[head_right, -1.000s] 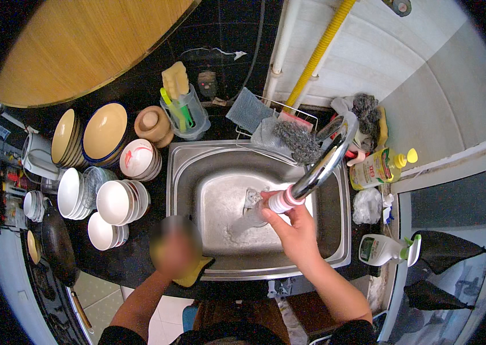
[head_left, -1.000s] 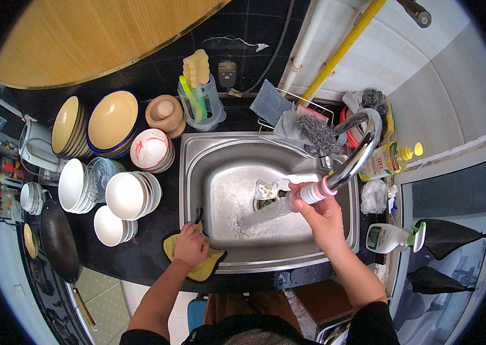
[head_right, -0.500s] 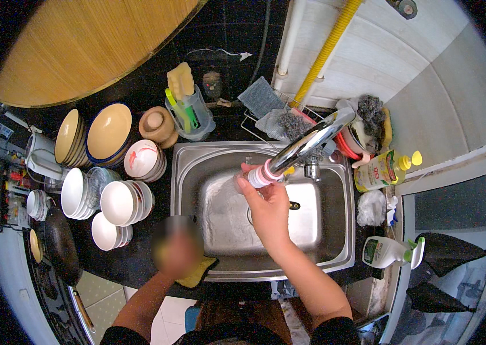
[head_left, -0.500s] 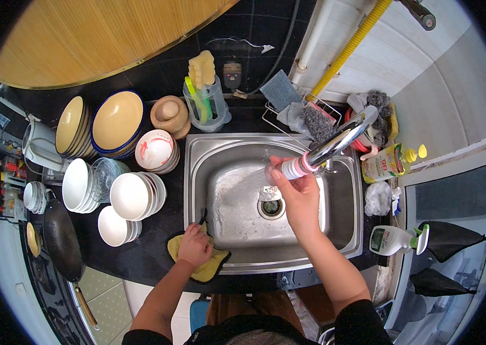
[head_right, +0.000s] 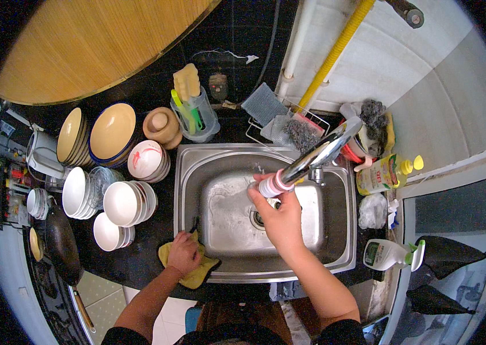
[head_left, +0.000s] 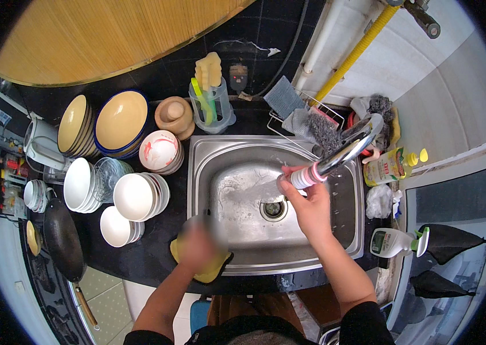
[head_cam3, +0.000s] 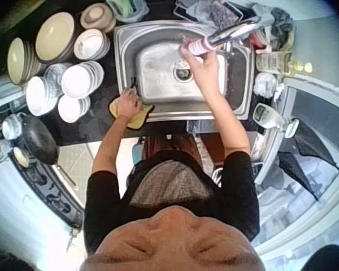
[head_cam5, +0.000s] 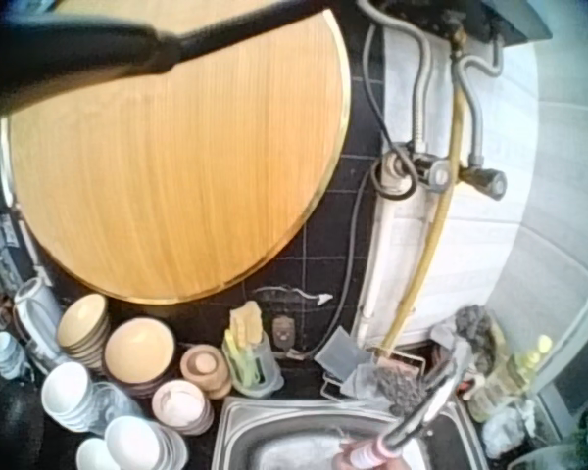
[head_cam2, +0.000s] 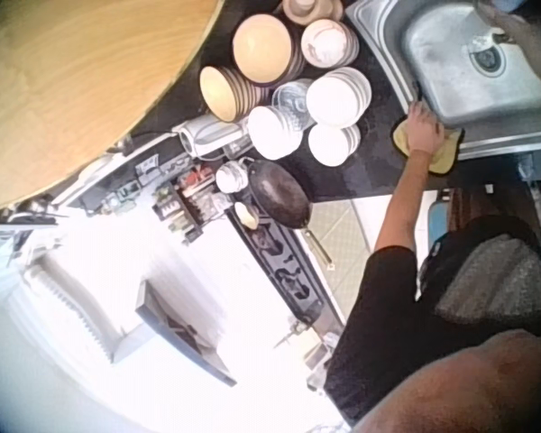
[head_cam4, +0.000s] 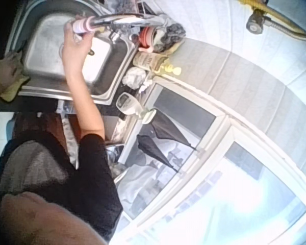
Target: The person cleans a kitchen sink by first rinsing their hands and then using a knife to scrape food debris from the drain into a small bowl. They empty the bowl into a trash bin and return to the sink to rinse the drain and the bowl. Finally, they wipe the sink basin and faucet with a yellow cloth and rinse a plastic bag under running water.
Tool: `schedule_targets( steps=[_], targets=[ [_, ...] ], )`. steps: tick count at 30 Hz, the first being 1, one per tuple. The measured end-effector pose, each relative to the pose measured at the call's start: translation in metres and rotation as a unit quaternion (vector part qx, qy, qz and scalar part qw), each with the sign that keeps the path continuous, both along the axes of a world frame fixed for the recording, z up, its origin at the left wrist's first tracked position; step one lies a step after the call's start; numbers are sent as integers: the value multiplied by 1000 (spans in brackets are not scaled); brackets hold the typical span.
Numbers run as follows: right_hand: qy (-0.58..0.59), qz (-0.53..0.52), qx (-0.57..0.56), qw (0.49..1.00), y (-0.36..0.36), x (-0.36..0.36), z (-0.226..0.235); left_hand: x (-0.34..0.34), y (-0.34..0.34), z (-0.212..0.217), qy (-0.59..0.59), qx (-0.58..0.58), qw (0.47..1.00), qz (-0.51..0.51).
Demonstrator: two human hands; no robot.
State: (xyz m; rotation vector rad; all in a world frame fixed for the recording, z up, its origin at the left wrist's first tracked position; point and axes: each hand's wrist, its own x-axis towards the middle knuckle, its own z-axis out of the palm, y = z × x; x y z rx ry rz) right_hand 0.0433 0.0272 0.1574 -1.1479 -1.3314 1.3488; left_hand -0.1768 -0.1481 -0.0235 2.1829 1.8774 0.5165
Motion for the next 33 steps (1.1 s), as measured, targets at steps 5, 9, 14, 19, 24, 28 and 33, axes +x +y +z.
schedule_targets(
  steps=[5, 9, 14, 19, 24, 28, 33],
  targets=[
    [-24, 32, -24, 999, -10, 23, 8, -1, -3, -13, -1, 5, 1000, 6],
    [-15, 54, -76, 996, -18, 43, 15, 6, 6, 21, -15, -14, 1000, -12],
    [-56, 48, -38, 997, -27, 59, 21, 0, -5, -14, -8, -29, 999, 27],
    [-158, 43, 1, 986, -28, 71, 28, 4, -8, -2, 16, -66, 997, 47],
    [-170, 48, 9, 984, -29, 79, 31, 2, -5, -2, 15, -134, 990, 53],
    [-120, 36, -2, 992, -34, 82, 29, -1, -5, -6, 189, -9, 976, -104],
    [-82, 24, -1, 996, -41, 102, 27, 23, 17, 58, 124, -9, 989, -75]
  ],
)
